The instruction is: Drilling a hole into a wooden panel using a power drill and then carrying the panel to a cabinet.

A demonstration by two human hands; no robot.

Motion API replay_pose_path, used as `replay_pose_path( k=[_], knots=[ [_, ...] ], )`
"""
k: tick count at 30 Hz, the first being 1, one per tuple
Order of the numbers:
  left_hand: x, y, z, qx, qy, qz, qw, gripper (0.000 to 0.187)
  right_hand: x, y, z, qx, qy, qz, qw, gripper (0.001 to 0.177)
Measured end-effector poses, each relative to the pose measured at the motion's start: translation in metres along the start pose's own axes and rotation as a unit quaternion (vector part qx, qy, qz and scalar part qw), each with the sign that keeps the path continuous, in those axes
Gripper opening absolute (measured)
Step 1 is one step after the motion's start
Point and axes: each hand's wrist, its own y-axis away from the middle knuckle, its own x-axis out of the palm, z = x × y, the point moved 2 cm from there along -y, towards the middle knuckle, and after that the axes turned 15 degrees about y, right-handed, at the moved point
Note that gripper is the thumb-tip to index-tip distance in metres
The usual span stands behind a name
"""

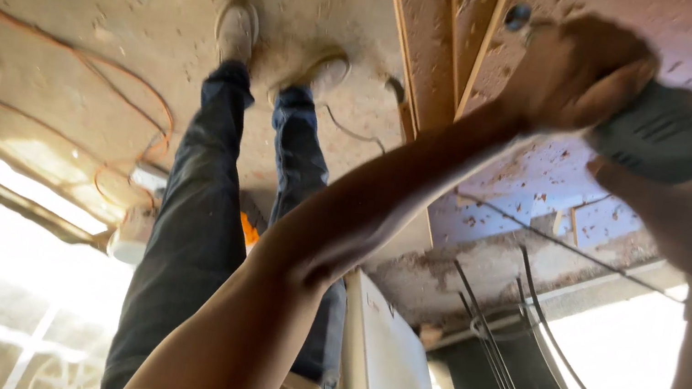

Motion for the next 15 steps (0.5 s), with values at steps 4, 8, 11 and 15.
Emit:
replay_pose_path(
  k=[4,8,11,15],
  knots=[
    [0.019,0.038,-0.031,-0.028,-0.086,0.042,0.995,0.051,0.006,0.053,-0.013,0.027,0.095,-0.081,0.992,0.077],
    [0.006,0.110,-0.044,-0.077,-0.142,0.097,0.982,0.054,0.074,0.121,-0.041,0.121,-0.176,-0.163,0.963,0.070],
    [-0.021,0.140,-0.039,-0.041,-0.246,0.160,0.955,0.044,0.127,0.171,-0.060,0.227,-0.228,-0.222,0.920,0.086],
    [-0.050,0.140,0.010,-0.157,-0.344,0.360,0.853,0.061,0.172,0.217,-0.045,0.443,-0.473,-0.206,0.733,0.050]
  ],
)
